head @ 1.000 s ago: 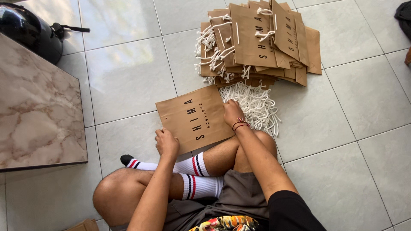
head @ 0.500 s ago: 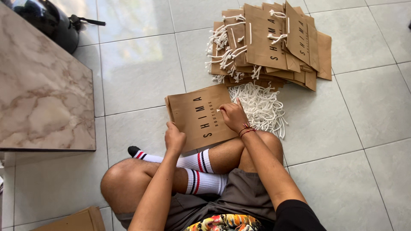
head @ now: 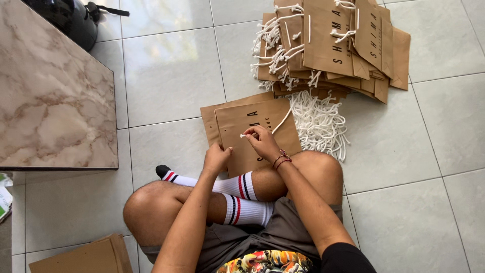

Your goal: The person sits on the floor and repeatedly threads white drawstrings through the holes of brown paper shopping bags labeled 'SHIMA BOUTIQUE', then ties the ends into knots. The person handles the bags one at a time, completing each before moving to the next.

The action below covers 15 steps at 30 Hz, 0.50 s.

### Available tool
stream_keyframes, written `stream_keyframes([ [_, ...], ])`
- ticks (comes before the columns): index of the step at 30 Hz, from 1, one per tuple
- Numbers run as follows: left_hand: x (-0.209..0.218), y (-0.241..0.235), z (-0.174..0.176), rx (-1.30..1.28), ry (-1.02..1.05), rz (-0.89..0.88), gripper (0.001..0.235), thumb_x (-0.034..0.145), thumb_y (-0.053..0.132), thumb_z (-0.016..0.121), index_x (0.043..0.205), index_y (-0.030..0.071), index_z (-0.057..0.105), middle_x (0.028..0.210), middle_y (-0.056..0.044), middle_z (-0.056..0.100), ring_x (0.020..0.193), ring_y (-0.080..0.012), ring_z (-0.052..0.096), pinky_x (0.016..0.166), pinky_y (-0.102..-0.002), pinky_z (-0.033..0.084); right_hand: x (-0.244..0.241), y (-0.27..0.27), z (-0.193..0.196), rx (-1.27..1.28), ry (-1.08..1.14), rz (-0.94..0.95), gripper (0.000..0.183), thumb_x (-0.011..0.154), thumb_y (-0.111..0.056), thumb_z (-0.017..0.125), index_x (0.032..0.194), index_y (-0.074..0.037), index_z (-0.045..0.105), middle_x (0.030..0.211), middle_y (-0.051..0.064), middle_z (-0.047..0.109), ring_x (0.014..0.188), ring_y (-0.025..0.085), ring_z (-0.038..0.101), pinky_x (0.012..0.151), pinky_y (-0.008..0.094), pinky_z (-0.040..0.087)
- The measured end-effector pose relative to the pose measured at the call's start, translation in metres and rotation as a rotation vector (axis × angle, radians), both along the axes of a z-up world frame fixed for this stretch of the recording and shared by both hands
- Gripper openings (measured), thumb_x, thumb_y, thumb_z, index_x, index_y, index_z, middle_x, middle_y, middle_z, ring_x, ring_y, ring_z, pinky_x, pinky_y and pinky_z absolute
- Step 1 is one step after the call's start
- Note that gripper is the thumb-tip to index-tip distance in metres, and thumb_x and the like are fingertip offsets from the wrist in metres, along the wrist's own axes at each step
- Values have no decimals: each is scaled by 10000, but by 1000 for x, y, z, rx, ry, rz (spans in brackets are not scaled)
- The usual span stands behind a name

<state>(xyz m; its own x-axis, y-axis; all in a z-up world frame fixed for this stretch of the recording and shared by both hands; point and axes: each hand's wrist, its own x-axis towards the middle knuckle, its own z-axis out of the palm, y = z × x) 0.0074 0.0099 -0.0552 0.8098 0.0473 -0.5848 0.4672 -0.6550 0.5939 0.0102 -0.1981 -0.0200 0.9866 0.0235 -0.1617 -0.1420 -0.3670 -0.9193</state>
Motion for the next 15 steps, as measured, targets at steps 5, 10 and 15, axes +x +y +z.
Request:
stream_keyframes([
  [5, -4, -2, 57, 41, -112, -13, 429, 980, 395, 576, 1171, 34, 706, 1108, -239, 739, 1130, -448, 680, 947, -570, 539, -6, 5, -6, 175, 49, 65, 140, 910, -50, 665, 1021, -53, 750, 971, 92, 691, 789, 150, 707, 713, 282, 562],
  [10, -6, -20, 86, -705, 31, 213, 594, 1031, 541, 570, 1321, 32, 669, 1197, -221, 717, 1086, -297, 693, 979, -456, 545, -7, 12, -2, 317, 69, 106, 211, 904, -24, 690, 1114, -5, 691, 956, 83, 650, 794, 147, 689, 728, 271, 560],
  [15, 3, -14, 22, -761, -39, 270, 277, 863, 133, 831, 1093, -8, 768, 934, -135, 769, 824, -161, 722, 774, -266, 626, -6, 10, 12, 294, 43, 98, 195, 900, -38, 693, 1093, -60, 681, 896, 37, 617, 726, 95, 608, 645, 220, 484],
])
